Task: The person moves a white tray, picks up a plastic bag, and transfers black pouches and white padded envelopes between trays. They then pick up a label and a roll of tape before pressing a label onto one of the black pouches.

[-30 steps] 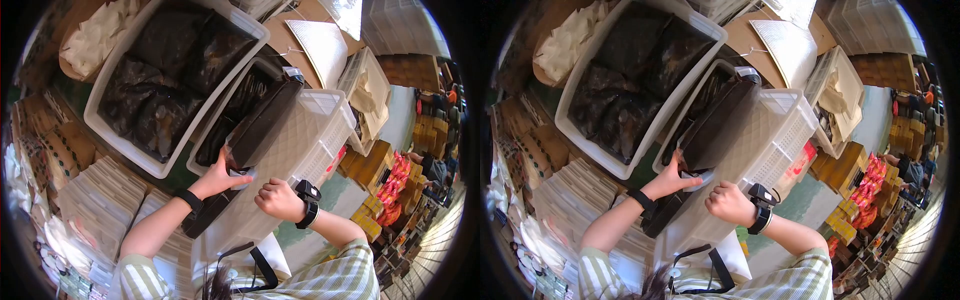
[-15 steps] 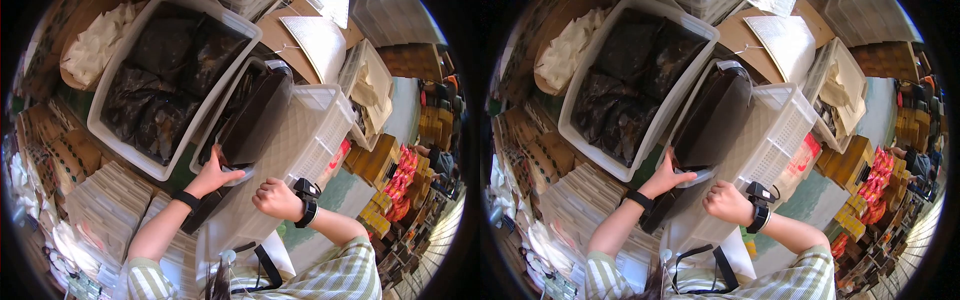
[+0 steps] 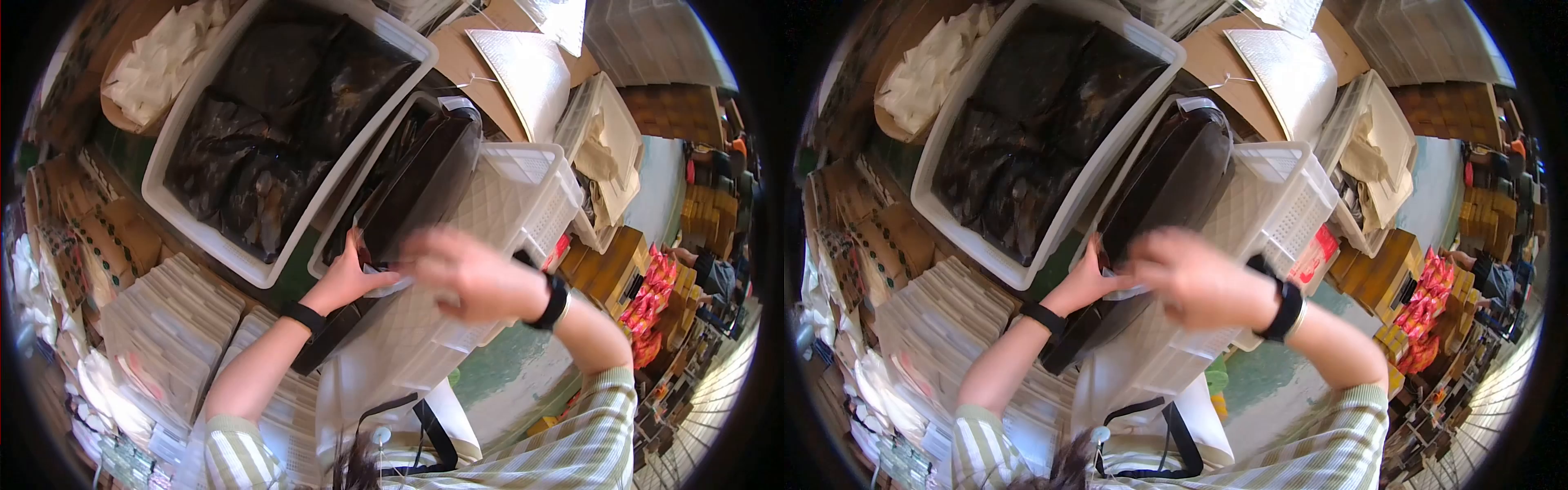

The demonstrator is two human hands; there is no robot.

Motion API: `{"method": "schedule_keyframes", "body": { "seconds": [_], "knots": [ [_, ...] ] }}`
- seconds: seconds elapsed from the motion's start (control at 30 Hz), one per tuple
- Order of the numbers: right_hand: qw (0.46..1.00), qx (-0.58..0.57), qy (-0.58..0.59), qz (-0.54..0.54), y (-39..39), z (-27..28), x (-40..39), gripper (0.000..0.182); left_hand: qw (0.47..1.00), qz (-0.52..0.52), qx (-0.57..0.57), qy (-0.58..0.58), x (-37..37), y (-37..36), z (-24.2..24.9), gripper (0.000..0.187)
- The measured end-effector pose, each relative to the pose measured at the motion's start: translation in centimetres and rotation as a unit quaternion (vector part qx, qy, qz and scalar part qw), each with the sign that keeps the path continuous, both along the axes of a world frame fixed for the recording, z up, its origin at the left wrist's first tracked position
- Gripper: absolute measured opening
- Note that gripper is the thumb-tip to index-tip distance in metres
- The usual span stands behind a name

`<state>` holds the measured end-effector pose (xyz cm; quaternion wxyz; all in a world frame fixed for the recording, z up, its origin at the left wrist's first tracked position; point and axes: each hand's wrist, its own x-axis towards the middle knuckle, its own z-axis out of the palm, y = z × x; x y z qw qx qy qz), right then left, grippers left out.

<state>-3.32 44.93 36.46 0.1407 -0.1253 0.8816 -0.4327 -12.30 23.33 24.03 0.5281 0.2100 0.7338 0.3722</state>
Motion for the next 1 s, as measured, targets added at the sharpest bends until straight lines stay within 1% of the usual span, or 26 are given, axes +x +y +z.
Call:
{"method": "schedule_keyframes", "body": {
  "seconds": [0.03,0.07,0.1,0.13,0.17,0.23,0.33,0.43,0.47,0.57,0.6,0.67,0.77,0.87,0.97,1.0],
  "knots": [
    [0.988,0.142,0.053,-0.024,0.7,0.1,-1.9,0.080,1.000,0.002,0.013,0.000,0.0,0.0,-0.1,0.105],
    [0.967,0.246,0.061,-0.011,1.3,-0.2,-3.9,0.091,1.000,0.003,0.027,0.000,-0.1,0.0,-0.1,0.107],
    [0.931,0.359,0.061,0.024,1.6,-1.7,-5.6,0.098,0.999,0.002,0.019,-0.034,-0.2,0.2,0.3,0.109],
    [0.893,0.438,0.034,0.101,1.8,-2.8,-7.4,0.104,0.998,0.001,0.011,-0.066,-0.5,0.5,1.2,0.112],
    [0.859,0.476,-0.010,0.188,1.7,-4.3,-8.7,0.111,0.995,-0.001,0.002,-0.098,-0.7,0.7,1.7,0.115],
    [0.853,0.438,0.000,0.284,1.2,-6.9,-9.8,0.104,0.996,0.001,0.015,-0.088,-0.5,0.6,1.1,0.116],
    [0.886,0.354,-0.126,0.270,1.0,-7.6,-11.0,0.091,0.997,-0.004,0.015,-0.077,-0.2,0.4,0.9,0.115],
    [0.917,0.334,0.007,0.218,1.6,-8.0,-9.5,0.080,0.999,-0.013,-0.008,-0.052,-0.4,0.6,2.1,0.111],
    [0.918,0.333,0.002,0.215,1.7,-8.3,-9.2,0.078,0.999,-0.017,-0.018,-0.042,-0.3,0.7,2.4,0.109],
    [0.922,0.325,-0.018,0.207,1.9,-8.0,-8.4,0.074,1.000,0.012,0.020,-0.004,1.1,0.5,2.3,0.106],
    [0.921,0.330,-0.010,0.208,2.0,-7.8,-8.2,0.069,1.000,-0.005,-0.003,0.015,1.6,0.3,2.1,0.104],
    [0.926,0.322,-0.004,0.195,2.1,-8.0,-7.7,0.067,0.997,-0.040,-0.048,0.055,2.4,-0.2,1.8,0.102],
    [0.931,0.316,-0.005,0.183,2.0,-7.7,-7.5,0.065,0.984,-0.129,-0.107,0.056,2.2,-0.9,3.9,0.099],
    [0.935,0.310,0.004,0.172,2.0,-7.6,-7.4,0.065,0.977,-0.154,-0.121,0.090,2.1,-2.6,5.9,0.093],
    [0.940,0.301,0.014,0.161,2.1,-7.5,-6.7,0.065,0.972,-0.135,-0.119,0.152,2.3,-4.0,4.4,0.085],
    [0.941,0.298,0.016,0.158,2.1,-7.4,-6.4,0.064,0.972,-0.134,-0.119,0.152,2.0,-4.2,4.4,0.083]
  ]
}}
